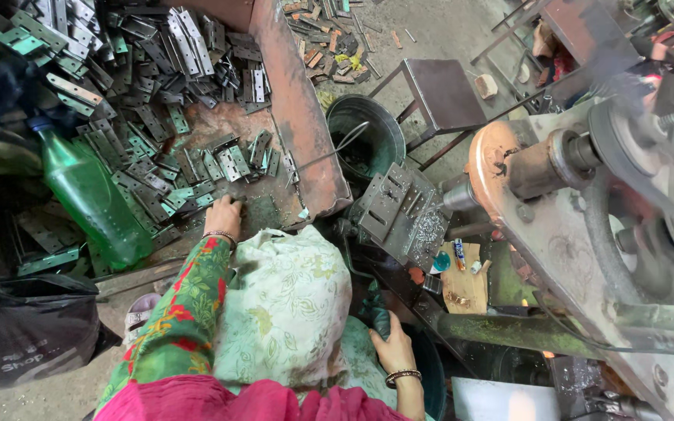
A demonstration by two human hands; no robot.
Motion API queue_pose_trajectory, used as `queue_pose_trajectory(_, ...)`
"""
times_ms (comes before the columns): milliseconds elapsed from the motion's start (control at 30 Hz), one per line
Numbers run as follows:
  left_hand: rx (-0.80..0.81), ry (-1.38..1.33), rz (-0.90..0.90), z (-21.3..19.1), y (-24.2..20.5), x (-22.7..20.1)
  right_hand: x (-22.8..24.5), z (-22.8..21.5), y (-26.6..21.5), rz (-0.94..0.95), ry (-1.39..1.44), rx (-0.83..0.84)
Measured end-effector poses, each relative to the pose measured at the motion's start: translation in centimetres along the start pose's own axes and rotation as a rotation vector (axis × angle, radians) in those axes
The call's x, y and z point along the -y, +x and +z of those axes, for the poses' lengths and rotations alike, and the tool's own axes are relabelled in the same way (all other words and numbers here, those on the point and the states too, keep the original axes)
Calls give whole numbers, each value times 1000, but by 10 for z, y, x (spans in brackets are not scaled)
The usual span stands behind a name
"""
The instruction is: The person repeatedly picks up small metal pieces from a pile, places them into a press machine, and operates the lever to process them. The person then removes the processed pieces and places them into a bucket.
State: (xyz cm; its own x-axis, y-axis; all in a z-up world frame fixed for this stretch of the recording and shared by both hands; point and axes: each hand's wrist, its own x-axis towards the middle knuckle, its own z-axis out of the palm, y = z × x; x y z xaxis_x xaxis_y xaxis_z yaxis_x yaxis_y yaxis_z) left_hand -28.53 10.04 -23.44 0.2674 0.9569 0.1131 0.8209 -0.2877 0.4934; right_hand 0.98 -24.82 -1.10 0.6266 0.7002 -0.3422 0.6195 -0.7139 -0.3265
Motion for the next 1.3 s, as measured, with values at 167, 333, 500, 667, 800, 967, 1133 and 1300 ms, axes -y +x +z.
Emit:
queue_pose_trajectory(167,44,175,92,-16,-4,-10,0,1,2,-31,-1,-12)
queue_pose_trajectory(333,-93,299,200,-23,-21,-22,4,-1,-3,-1,37,0)
queue_pose_trajectory(500,-105,338,207,-23,-24,-27,11,-3,-7,21,57,3)
queue_pose_trajectory(667,-130,335,198,-17,-25,-24,11,-4,-9,35,52,11)
queue_pose_trajectory(800,-87,7,-28,-17,-22,-29,9,-3,-9,44,58,17)
queue_pose_trajectory(967,-274,-443,-166,-51,6,-80,3,-1,-7,20,45,16)
queue_pose_trajectory(1133,-281,-775,122,-98,38,-201,4,-1,-7,35,39,24)
queue_pose_trajectory(1300,197,-570,583,-89,13,-334,12,-8,-13,15,37,16)
